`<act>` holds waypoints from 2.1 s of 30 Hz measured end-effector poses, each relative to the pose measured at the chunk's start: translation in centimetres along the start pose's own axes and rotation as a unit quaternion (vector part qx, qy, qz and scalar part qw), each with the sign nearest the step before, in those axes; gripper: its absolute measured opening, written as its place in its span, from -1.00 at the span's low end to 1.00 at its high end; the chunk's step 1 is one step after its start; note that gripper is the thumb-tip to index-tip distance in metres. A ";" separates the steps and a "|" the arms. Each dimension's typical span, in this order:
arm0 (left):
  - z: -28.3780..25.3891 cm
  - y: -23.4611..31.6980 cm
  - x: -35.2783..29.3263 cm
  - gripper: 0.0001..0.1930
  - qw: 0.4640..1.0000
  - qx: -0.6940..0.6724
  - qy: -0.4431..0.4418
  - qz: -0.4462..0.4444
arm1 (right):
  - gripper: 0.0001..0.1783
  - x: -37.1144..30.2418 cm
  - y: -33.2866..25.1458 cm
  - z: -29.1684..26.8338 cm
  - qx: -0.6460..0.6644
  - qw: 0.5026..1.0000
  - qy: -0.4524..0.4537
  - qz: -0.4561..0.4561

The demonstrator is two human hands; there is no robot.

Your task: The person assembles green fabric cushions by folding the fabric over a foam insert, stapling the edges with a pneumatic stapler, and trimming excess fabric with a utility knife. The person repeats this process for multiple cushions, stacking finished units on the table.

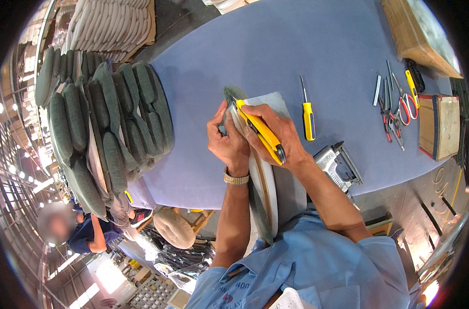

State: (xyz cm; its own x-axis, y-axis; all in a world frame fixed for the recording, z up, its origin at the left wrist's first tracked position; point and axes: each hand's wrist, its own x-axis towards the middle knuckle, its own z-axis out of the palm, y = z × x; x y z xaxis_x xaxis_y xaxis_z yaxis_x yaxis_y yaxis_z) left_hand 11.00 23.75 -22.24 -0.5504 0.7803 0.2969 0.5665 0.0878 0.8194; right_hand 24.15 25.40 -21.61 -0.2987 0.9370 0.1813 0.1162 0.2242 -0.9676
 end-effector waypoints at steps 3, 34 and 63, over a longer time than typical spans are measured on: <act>0.1 -0.1 0.0 -0.91 1.000 -0.009 0.004 -0.008 | -0.47 -0.1 -0.1 0.0 0.000 1.000 0.010 -0.012; 0.0 -0.6 0.3 -0.80 0.996 -0.030 0.028 -0.074 | -0.61 0.3 0.5 1.3 0.047 0.993 0.100 -0.038; 0.8 -0.4 0.8 -0.74 0.991 -0.053 0.045 -0.115 | -0.61 -0.7 -0.2 -0.4 0.063 0.993 0.090 -0.044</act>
State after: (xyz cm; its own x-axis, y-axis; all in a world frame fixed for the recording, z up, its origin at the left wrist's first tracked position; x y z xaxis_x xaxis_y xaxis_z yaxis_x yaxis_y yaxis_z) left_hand 10.86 24.81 -22.74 -0.7131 0.6878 0.1357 0.3556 0.1880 0.9156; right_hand 24.69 24.81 -21.52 -0.1277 0.9505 0.2833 -0.0264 0.2823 -0.9590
